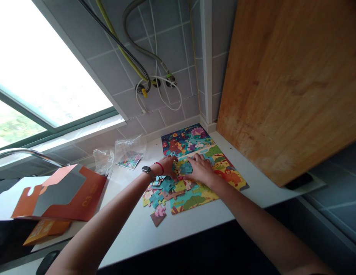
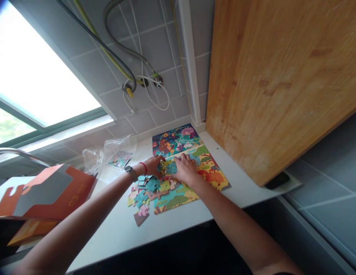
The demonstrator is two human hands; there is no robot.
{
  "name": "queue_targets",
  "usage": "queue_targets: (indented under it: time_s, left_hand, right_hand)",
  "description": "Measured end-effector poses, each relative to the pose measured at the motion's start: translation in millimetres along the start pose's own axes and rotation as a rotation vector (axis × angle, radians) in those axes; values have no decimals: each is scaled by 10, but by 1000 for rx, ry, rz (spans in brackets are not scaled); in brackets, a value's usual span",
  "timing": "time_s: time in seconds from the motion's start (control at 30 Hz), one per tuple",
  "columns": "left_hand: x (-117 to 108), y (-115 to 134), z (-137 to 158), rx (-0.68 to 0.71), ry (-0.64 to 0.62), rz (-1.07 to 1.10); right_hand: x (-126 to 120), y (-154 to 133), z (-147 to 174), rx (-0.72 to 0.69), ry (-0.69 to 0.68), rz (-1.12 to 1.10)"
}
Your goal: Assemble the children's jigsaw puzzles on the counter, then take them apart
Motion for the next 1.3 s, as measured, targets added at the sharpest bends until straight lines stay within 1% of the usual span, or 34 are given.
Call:
queue_targets:
  time_s: [0.13, 0.3, 0.43, 0.53, 0.63, 0.7, 0.77, 0.8, 0.83, 0.9, 1.0, 1.07, 1.13, 1.17, 1.23, 1.3]
  left_hand:
    - [-33, 11, 17, 8, 20, -11]
    - [-57, 75, 154, 49, 60, 60]
    - [7, 52, 283, 2, 69, 103]
    - [34, 36, 364, -24, 93, 117]
    - [20, 17, 462, -35, 139, 101]
    - [8, -68, 594, -87, 197, 94]
    - [5, -258, 844, -215, 310, 112]
    - [55, -340, 1002, -260, 349, 141]
    - [152, -403, 1169, -284, 361, 187]
    - [450, -483, 1514, -316, 338, 286]
    - [926, -410, 1967, -293, 314, 335]
    - [1158, -340, 2172, -318, 348, 299]
    - [1281, -307, 2276, -379, 413, 265]
    - [1305, -307, 2293, -416, 443, 255]
    - [1292, -338, 2272, -489, 486, 248]
    - [1223, -376, 2195, -535, 498, 256]
  right_hand:
    - [-54, 76, -4, 27, 32, 13]
    - [-62, 138, -33, 25, 47, -43]
    - [-16, 173, -67, 25, 45, -56]
    - [-14, 175, -97, 7, 73, -128]
    - [-8, 147, -122, -23, 71, -200]
    - [-9, 78, -125, -77, 57, -243]
    - [-15, -27, -114, -156, 42, -300]
    - [-20, -77, -106, -188, 38, -339]
    - [-27, -120, -98, -212, 41, -388]
    - [-35, -174, -88, -228, 65, -513]
    - [50, -227, -76, -201, 69, -677]
    - [189, -310, -55, -194, 6, -699]
    - [330, -446, -12, -225, -75, -676]
    - [396, -530, 16, -250, -118, -666]
    - [509, -694, 68, -288, -192, -653]
    - [592, -845, 101, -305, -241, -648]
Point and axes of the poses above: each hand's wrist, its own z-axis away from the middle knuckle, its own x-axis out of the palm, y = z × x, the point moved 10 cm from there along -z, towards the middle knuckle, and after that the axes turned 7 degrees about -z, right-handed, at the moved point
